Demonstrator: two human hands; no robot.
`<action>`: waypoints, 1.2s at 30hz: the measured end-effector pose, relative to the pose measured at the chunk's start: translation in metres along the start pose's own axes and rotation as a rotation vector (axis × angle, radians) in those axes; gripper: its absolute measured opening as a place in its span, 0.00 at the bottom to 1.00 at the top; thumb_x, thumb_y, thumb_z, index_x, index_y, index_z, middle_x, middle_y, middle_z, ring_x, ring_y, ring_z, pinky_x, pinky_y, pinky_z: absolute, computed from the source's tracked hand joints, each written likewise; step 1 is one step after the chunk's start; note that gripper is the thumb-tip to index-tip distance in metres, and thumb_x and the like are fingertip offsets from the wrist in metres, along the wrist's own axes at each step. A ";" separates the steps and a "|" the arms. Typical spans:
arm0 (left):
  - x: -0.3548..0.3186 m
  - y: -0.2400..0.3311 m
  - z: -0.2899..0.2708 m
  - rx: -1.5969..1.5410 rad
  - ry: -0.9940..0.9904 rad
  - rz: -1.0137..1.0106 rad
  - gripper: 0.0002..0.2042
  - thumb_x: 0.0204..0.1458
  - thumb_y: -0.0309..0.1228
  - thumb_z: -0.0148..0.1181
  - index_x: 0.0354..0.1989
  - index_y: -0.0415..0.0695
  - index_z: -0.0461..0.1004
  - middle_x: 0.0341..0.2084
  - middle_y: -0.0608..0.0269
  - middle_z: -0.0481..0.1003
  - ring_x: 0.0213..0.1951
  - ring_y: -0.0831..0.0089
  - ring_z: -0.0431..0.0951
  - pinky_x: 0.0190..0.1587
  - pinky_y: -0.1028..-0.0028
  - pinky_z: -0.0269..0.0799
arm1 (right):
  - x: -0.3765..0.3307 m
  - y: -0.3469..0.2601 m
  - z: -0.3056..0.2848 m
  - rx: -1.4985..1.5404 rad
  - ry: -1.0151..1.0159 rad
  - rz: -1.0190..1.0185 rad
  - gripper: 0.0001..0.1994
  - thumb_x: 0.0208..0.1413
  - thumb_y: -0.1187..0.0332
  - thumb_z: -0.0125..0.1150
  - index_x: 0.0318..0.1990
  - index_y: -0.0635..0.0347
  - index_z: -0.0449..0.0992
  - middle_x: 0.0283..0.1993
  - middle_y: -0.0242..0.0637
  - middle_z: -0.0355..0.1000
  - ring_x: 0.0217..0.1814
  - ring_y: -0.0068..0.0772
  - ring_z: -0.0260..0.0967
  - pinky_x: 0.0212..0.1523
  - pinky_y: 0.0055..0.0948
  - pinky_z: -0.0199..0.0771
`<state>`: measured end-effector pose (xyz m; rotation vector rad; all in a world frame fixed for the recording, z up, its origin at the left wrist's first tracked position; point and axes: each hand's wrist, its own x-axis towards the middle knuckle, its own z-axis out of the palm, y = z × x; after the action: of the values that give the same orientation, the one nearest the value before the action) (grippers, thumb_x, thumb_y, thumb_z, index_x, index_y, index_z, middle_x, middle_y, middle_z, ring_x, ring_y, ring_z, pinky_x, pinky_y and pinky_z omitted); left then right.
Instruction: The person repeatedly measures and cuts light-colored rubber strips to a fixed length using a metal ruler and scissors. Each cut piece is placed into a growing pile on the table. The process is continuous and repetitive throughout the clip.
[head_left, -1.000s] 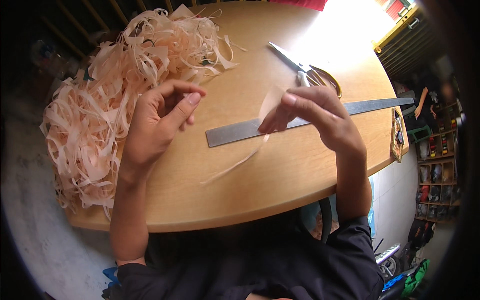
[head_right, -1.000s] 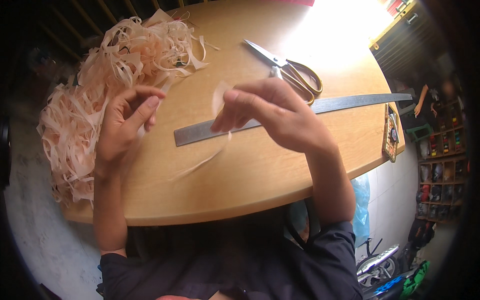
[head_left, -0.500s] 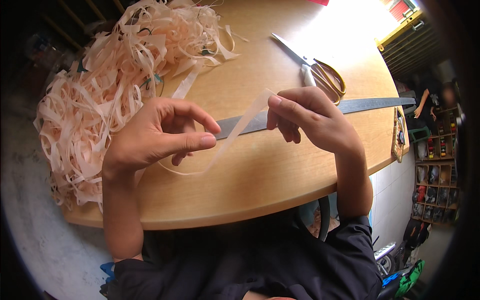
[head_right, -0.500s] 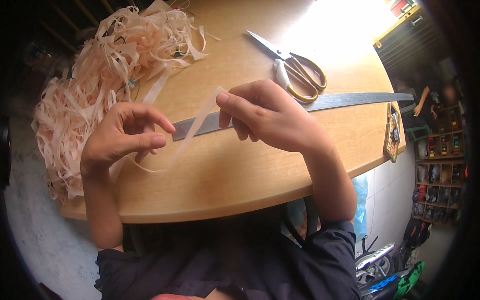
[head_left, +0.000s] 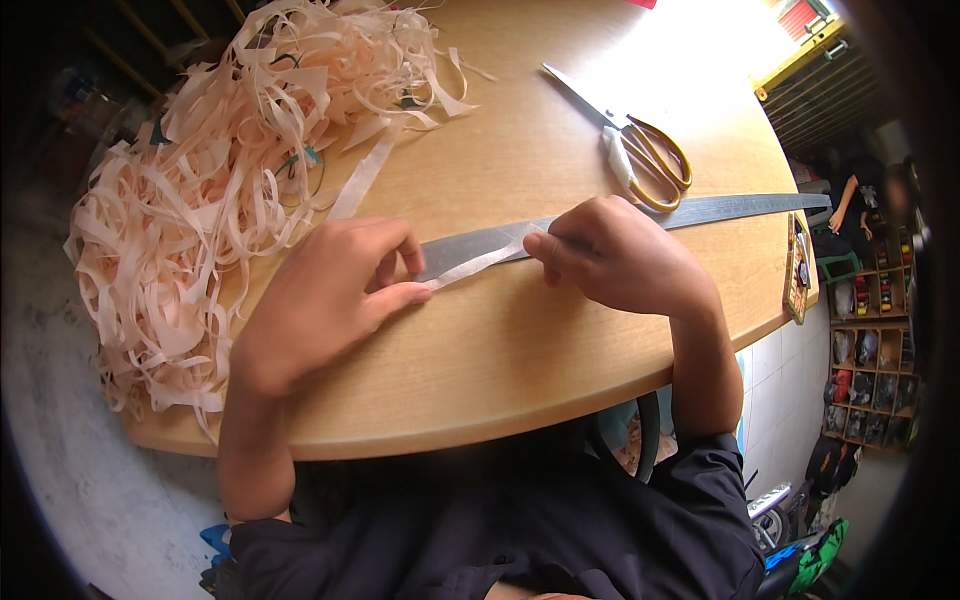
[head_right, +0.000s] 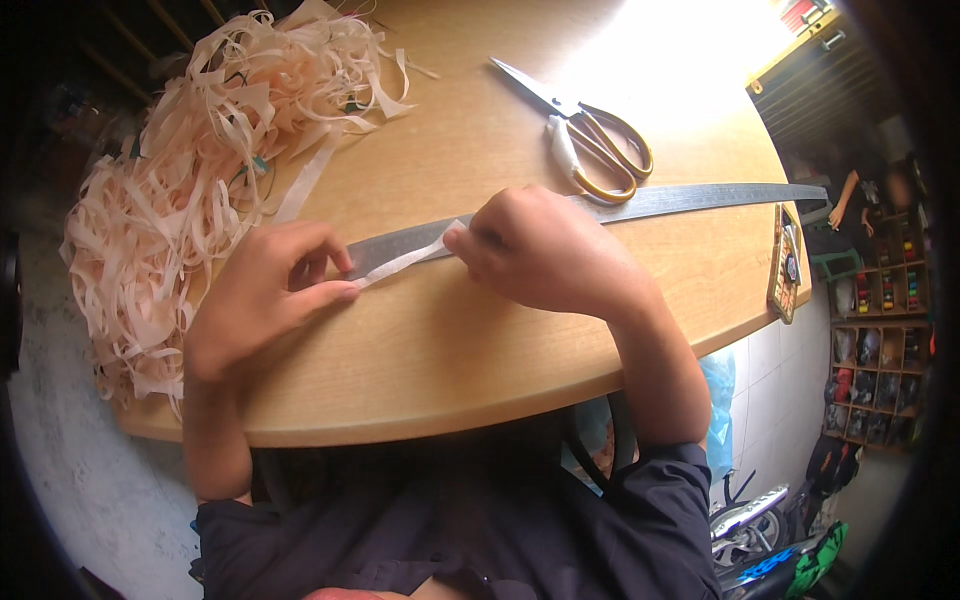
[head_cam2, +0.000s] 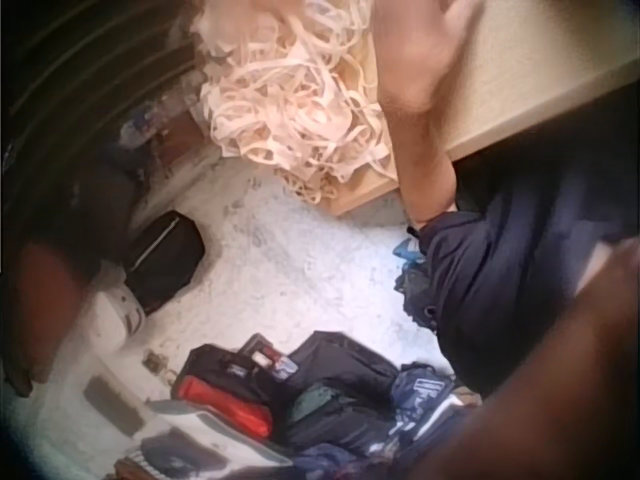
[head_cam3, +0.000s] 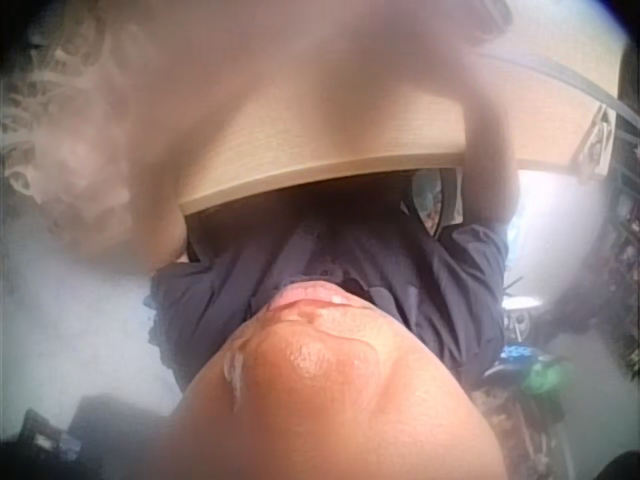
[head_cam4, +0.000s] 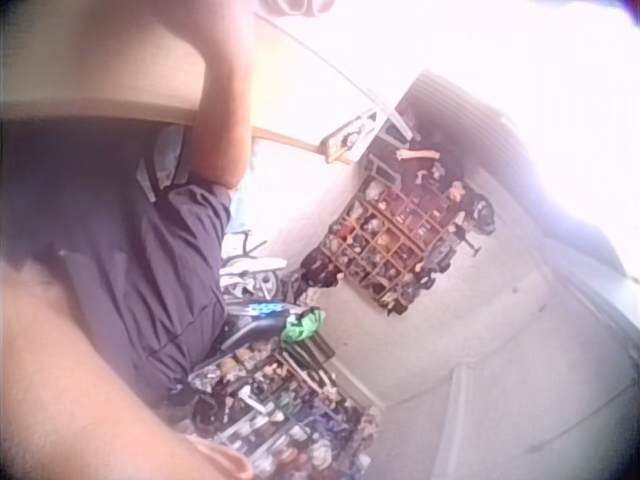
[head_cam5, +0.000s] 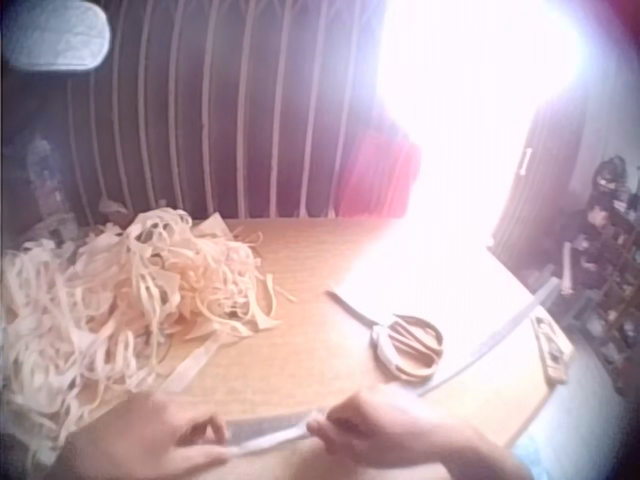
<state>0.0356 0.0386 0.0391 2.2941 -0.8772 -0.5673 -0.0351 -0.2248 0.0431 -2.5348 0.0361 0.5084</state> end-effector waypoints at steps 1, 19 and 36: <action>-0.001 -0.001 -0.003 0.027 -0.006 -0.011 0.11 0.51 0.30 0.73 0.36 0.37 0.79 0.25 0.52 0.76 0.30 0.61 0.78 0.36 0.62 0.72 | 0.000 0.000 0.001 0.020 0.008 -0.033 0.26 0.71 0.52 0.58 0.26 0.67 0.82 0.20 0.46 0.73 0.23 0.42 0.72 0.30 0.41 0.72; -0.007 -0.016 -0.008 0.165 0.169 0.031 0.07 0.53 0.26 0.68 0.35 0.37 0.77 0.24 0.56 0.74 0.27 0.66 0.75 0.34 0.67 0.70 | -0.003 0.002 0.002 -0.046 0.072 -0.057 0.19 0.64 0.58 0.67 0.28 0.68 0.82 0.23 0.52 0.75 0.28 0.56 0.75 0.35 0.48 0.75; -0.017 -0.006 -0.010 0.286 0.186 0.102 0.07 0.51 0.25 0.68 0.33 0.37 0.75 0.29 0.52 0.73 0.34 0.57 0.76 0.41 0.61 0.71 | -0.013 0.017 -0.018 -0.101 -0.020 -0.087 0.15 0.66 0.61 0.67 0.33 0.66 0.83 0.19 0.38 0.73 0.20 0.29 0.71 0.25 0.32 0.69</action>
<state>0.0327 0.0577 0.0455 2.4888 -1.0305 -0.1886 -0.0430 -0.2499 0.0531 -2.6156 -0.1096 0.5131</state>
